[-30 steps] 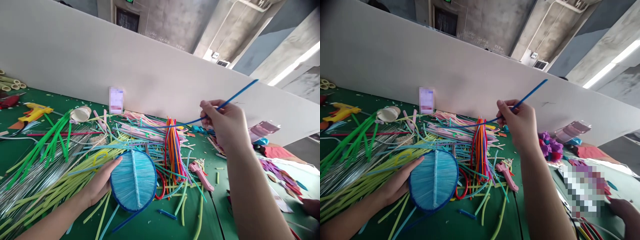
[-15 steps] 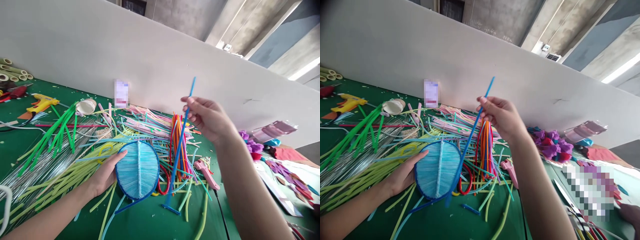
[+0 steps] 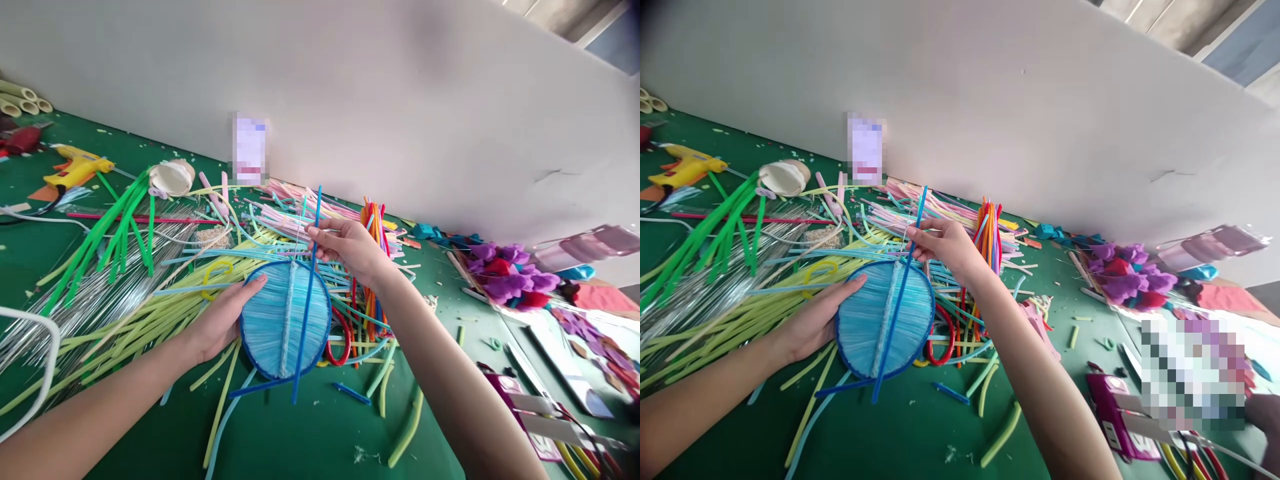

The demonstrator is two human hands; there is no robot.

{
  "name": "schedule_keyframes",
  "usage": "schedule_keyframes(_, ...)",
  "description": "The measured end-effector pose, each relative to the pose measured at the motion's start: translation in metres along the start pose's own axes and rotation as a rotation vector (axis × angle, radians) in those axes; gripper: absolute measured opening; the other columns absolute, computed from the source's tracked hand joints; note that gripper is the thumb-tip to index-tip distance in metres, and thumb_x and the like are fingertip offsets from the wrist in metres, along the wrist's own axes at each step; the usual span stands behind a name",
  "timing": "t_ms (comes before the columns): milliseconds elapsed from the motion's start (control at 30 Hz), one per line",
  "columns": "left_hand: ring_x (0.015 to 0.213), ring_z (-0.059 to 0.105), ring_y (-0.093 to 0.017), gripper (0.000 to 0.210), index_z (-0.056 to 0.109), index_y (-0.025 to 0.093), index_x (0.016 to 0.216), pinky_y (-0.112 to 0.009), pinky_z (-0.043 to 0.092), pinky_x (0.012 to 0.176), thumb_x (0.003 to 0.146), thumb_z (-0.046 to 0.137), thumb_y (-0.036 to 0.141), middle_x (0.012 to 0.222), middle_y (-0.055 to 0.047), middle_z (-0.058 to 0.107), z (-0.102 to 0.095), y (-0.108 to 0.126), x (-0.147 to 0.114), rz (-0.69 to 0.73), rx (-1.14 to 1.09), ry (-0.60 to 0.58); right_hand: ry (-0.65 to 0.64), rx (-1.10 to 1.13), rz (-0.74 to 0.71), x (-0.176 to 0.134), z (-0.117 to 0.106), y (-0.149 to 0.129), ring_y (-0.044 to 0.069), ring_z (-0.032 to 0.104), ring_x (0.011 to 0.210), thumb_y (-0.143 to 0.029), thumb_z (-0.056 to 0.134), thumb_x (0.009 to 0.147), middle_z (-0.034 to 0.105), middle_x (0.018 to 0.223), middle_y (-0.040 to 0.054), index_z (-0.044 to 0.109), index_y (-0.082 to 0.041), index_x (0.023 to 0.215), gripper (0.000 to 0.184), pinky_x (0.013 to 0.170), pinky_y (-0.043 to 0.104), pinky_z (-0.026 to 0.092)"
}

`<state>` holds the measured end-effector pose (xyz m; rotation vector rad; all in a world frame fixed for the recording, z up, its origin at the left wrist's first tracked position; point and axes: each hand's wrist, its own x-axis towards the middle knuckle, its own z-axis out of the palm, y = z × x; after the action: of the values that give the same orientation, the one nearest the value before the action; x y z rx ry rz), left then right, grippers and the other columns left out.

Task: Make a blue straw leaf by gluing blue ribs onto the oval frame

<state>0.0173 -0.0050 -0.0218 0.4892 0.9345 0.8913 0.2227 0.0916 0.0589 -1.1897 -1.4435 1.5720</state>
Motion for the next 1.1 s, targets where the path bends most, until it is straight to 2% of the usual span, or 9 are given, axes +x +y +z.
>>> schedule_keyframes(267,0.11,0.07,-0.029,0.04,0.073,0.022,0.116,-0.035,0.06,0.088,0.084,0.072,0.047,0.119,-0.009,0.075,-0.001,0.0,0.001,-0.001,0.008,0.004,0.034,-0.034,-0.007,0.008,0.002,0.015,0.008,0.063,0.05,-0.048,0.091,0.059,0.068,0.061,-0.0016,0.064,-0.016,0.083,0.048,0.049,0.017,0.053)
schedule_keyframes(467,0.108,0.071,-0.029,0.038,0.074,0.02,0.113,-0.036,0.059,0.09,0.084,0.073,0.044,0.115,-0.009,0.076,0.0,0.0,0.001,0.008,0.005,0.015,0.047,-0.08,-0.013,0.005,0.005,0.01,0.008,0.062,0.05,-0.047,0.09,0.062,0.068,0.061,-0.0012,0.065,-0.015,0.085,0.046,0.052,0.019,0.055)
schedule_keyframes(733,0.111,0.069,-0.031,0.04,0.072,0.02,0.117,-0.038,0.058,0.093,0.084,0.072,0.044,0.121,-0.01,0.074,-0.002,-0.002,0.003,0.021,0.005,-0.011,0.061,-0.137,-0.043,0.002,0.008,0.004,0.008,0.062,0.051,-0.044,0.085,0.07,0.068,0.063,-0.0002,0.067,-0.015,0.086,0.038,0.051,0.018,0.053)
schedule_keyframes(1100,0.112,0.069,-0.03,0.041,0.072,0.02,0.118,-0.038,0.057,0.094,0.084,0.073,0.044,0.122,-0.011,0.073,-0.001,-0.002,0.003,0.021,-0.001,-0.01,0.09,-0.227,-0.132,0.002,0.011,0.001,0.009,0.063,0.056,-0.049,0.087,0.066,0.062,0.07,-0.0016,0.069,-0.016,0.084,0.042,0.051,0.02,0.054)
